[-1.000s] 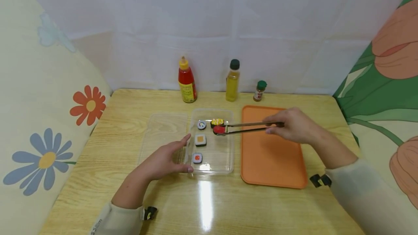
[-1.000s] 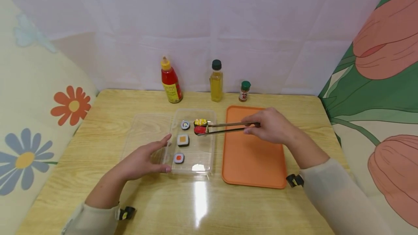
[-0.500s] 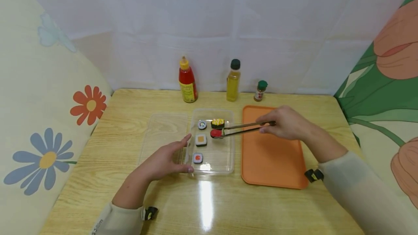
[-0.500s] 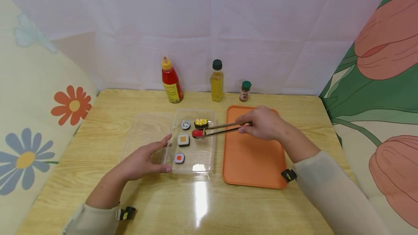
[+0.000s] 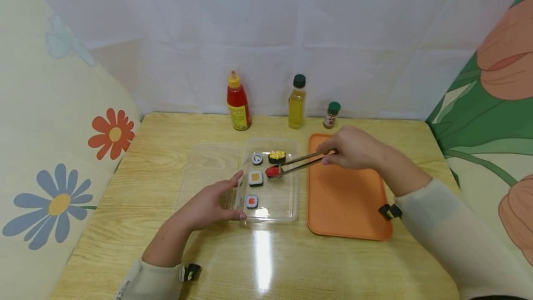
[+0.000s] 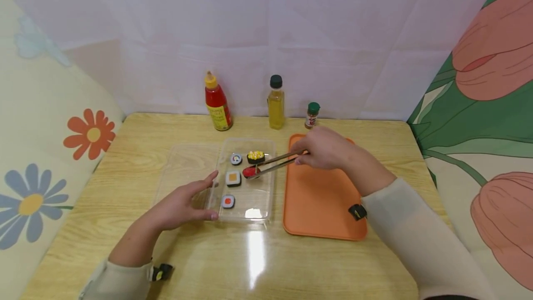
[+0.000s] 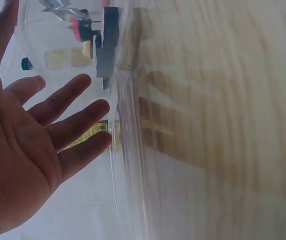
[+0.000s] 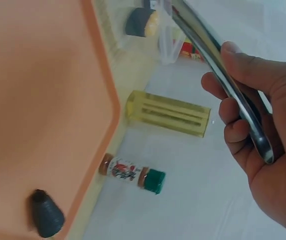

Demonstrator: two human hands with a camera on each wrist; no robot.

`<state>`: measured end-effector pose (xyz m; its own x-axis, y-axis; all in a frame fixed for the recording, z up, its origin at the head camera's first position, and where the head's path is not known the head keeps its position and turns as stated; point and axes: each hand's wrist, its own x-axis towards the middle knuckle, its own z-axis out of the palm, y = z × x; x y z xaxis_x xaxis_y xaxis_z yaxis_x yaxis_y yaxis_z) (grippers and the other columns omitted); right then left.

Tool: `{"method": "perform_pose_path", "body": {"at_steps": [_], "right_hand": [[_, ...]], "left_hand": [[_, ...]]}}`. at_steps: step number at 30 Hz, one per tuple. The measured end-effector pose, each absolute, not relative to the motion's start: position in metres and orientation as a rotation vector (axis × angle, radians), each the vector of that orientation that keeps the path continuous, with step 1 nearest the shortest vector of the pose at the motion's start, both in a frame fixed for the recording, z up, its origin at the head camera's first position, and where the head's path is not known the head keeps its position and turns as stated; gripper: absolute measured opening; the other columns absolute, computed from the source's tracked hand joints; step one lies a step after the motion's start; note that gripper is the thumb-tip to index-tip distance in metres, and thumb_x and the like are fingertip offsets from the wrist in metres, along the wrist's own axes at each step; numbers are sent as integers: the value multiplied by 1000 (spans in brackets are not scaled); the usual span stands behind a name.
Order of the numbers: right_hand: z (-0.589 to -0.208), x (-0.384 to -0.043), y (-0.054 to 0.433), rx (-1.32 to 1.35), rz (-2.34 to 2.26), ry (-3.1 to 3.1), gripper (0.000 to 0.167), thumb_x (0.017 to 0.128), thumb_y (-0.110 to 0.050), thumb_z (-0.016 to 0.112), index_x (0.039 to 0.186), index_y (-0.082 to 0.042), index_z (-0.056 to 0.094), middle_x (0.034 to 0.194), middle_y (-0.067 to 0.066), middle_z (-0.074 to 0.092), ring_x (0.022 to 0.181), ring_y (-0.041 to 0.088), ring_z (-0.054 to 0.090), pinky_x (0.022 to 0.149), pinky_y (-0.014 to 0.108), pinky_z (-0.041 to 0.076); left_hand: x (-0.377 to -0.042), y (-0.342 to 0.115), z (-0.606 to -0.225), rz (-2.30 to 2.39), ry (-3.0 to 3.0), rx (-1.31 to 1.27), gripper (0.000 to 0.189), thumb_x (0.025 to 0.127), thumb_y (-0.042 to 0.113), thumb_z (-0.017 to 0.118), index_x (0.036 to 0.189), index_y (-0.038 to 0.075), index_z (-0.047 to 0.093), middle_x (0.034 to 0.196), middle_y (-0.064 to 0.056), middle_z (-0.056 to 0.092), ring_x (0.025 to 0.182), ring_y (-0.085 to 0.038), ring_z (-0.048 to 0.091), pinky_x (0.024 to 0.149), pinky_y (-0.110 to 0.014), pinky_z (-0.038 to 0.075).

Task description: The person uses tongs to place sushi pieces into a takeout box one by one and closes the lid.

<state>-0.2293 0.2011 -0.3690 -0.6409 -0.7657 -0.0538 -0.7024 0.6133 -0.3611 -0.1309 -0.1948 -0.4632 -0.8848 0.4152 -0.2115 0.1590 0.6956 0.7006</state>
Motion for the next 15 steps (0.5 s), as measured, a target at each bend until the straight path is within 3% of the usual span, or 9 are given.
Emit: {"method": "perform_pose_path", "body": {"at_steps": [15], "right_hand": [[-355, -234, 172, -1269, -194, 2617, 21, 94, -27, 80, 112, -17, 79, 100, -3, 77, 88, 18, 72, 83, 45, 58]], "left_hand": [[-131, -196, -465, 1003, 2546, 451, 114, 77, 53, 89, 166, 21, 27, 158, -14, 46, 150, -38, 35, 120, -59, 28]]}}
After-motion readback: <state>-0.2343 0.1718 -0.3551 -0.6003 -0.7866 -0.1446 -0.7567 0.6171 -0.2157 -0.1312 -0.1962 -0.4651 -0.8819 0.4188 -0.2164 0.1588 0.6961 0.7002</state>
